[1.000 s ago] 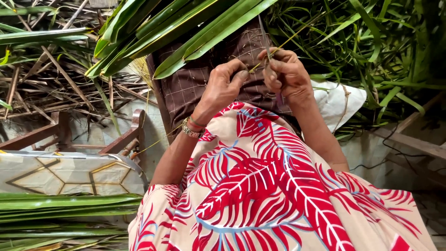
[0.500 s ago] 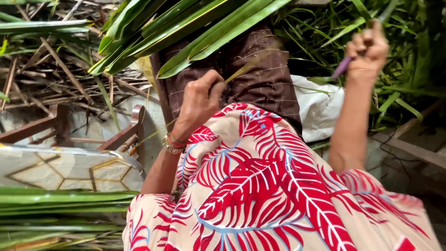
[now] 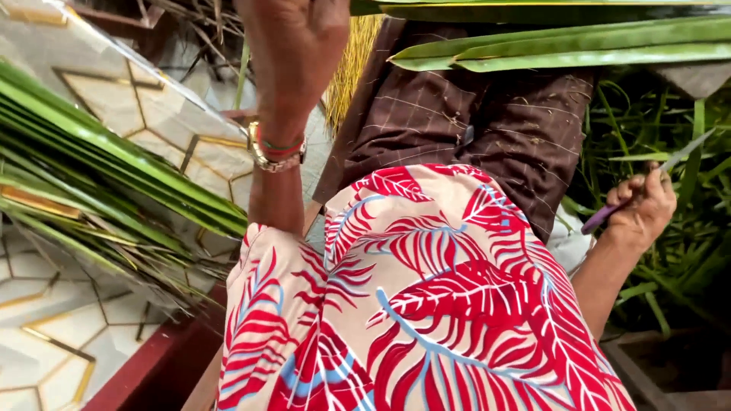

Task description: Stripping the midrib from palm leaves with a knife and tying them into bundles

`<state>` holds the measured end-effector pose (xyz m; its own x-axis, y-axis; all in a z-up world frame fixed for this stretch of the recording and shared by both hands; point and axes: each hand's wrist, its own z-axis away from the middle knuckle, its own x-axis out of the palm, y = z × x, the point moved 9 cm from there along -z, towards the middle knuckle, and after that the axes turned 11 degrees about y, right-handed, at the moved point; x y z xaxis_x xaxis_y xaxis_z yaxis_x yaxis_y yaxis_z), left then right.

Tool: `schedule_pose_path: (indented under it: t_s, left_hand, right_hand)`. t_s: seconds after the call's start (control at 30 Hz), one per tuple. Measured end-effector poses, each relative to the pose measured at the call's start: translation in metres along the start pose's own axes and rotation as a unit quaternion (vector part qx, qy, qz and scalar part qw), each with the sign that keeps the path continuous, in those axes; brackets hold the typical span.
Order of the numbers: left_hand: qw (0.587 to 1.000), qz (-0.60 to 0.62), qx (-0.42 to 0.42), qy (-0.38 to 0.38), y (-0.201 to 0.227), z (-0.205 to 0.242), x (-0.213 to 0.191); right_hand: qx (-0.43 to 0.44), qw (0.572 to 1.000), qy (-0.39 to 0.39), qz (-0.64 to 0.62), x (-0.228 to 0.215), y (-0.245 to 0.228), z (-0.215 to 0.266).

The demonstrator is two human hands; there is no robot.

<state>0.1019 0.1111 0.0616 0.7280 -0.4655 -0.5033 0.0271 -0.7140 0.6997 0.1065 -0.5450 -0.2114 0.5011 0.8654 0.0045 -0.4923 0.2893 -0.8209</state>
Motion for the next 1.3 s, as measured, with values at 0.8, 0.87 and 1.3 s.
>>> schedule_pose_path:
  t_s: [0.8, 0.87, 1.3]
  left_hand:
    - [0.925, 0.224, -0.307, -0.021, -0.198, 0.066, 0.024]
    - [0.973, -0.120, -0.191, 0.049, -0.265, 0.084, 0.036]
    - [0.909, -0.279, -0.267, -0.154, -0.223, 0.147, 0.105]
  right_hand:
    - [0.047, 0.997, 0.032, 0.042, 0.021, 0.007, 0.001]
    - [0.055, 0.997, 0.024, 0.047, 0.022, 0.010, 0.001]
    - [-0.002, 0.997, 0.010, 0.076, 0.054, -0.005, 0.042]
